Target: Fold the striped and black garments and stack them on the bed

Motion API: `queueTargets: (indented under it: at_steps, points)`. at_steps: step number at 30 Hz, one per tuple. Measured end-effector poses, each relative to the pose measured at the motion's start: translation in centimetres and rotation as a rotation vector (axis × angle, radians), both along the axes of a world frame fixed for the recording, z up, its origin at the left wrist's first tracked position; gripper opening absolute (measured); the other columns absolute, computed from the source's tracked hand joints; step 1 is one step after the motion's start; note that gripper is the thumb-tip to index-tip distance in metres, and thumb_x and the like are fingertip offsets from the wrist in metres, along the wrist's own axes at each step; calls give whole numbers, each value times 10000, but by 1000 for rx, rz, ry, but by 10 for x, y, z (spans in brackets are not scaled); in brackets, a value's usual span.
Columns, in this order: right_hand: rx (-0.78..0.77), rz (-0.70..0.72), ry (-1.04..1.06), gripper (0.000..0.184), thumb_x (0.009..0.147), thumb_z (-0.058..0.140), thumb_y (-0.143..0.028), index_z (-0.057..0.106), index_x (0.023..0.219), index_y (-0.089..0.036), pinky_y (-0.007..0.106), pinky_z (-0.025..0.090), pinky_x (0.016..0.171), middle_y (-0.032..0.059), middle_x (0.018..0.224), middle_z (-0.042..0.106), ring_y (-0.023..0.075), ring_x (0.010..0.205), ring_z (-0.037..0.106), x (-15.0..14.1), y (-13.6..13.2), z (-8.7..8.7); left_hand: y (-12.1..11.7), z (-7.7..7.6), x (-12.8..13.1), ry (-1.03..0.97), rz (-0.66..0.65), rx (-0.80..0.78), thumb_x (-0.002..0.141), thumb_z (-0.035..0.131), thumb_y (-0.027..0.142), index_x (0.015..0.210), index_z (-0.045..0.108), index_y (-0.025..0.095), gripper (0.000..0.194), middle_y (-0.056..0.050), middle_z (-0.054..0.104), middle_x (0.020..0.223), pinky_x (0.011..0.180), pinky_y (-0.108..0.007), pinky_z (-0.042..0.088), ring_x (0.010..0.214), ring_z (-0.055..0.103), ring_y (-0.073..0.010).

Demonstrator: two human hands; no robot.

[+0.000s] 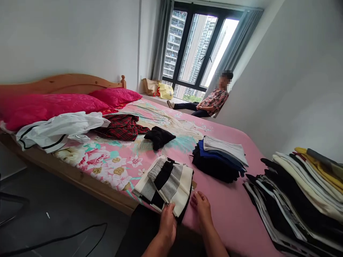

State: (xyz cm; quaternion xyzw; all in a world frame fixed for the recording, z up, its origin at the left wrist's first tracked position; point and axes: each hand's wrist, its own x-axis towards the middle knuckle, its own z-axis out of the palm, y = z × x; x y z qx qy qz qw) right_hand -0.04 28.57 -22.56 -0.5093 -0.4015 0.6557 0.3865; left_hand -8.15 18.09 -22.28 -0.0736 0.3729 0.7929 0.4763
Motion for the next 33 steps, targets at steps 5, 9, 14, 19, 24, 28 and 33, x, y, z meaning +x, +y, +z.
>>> queueTargets:
  at_steps: [5,9,14,19,24,28,33]
  points:
    - [-183,145,214,449,628,755,-428,528,936,-193,294,526,728,23,886,673,169,807,648,6,-24,5,-18,-7,10,124,-101,-77,683,615,276,929,577,208,259,-66,666,1030,919,-339,457,1057,593,-211]
    - [-247,209,233,457,612,770,-411,550,951,-197,298,525,669,10,852,675,154,724,644,3,-27,9,-46,4,5,528,-110,-309,674,632,417,1003,550,200,402,-85,630,981,812,-346,480,939,597,-231]
    - [-217,219,101,453,610,737,-457,561,927,-185,296,491,540,8,711,659,169,590,612,-9,-38,3,-16,62,-35,1369,-296,-144,842,466,372,894,636,213,238,-58,656,932,858,-314,448,917,592,-205]
    - [-121,223,71,501,626,695,-484,598,991,-155,337,503,564,47,758,681,233,671,635,-21,-61,-2,81,69,-65,1983,-902,-166,881,349,286,1191,589,256,393,-31,587,1276,1081,-371,286,1219,480,-194]
    - [-114,206,-1,352,638,669,-444,604,859,-178,312,494,526,38,747,665,227,697,622,-18,-73,-6,131,27,-71,2071,-1066,-291,885,359,381,1381,396,226,522,-67,306,1500,1124,-536,14,1399,213,-245]
    - [-68,195,63,323,651,654,-417,589,873,-191,322,505,559,36,822,668,228,736,627,-17,-78,-13,141,13,-71,2111,-1056,-375,898,305,434,1453,228,201,607,-76,146,1546,1102,-553,-76,1428,66,-231]
    - [-109,226,52,354,640,668,-392,582,916,-187,330,513,574,28,815,665,210,680,629,-15,-78,-9,141,25,-79,2140,-1066,-389,887,312,498,1426,297,248,594,-47,243,1522,1123,-529,26,1410,177,-207]
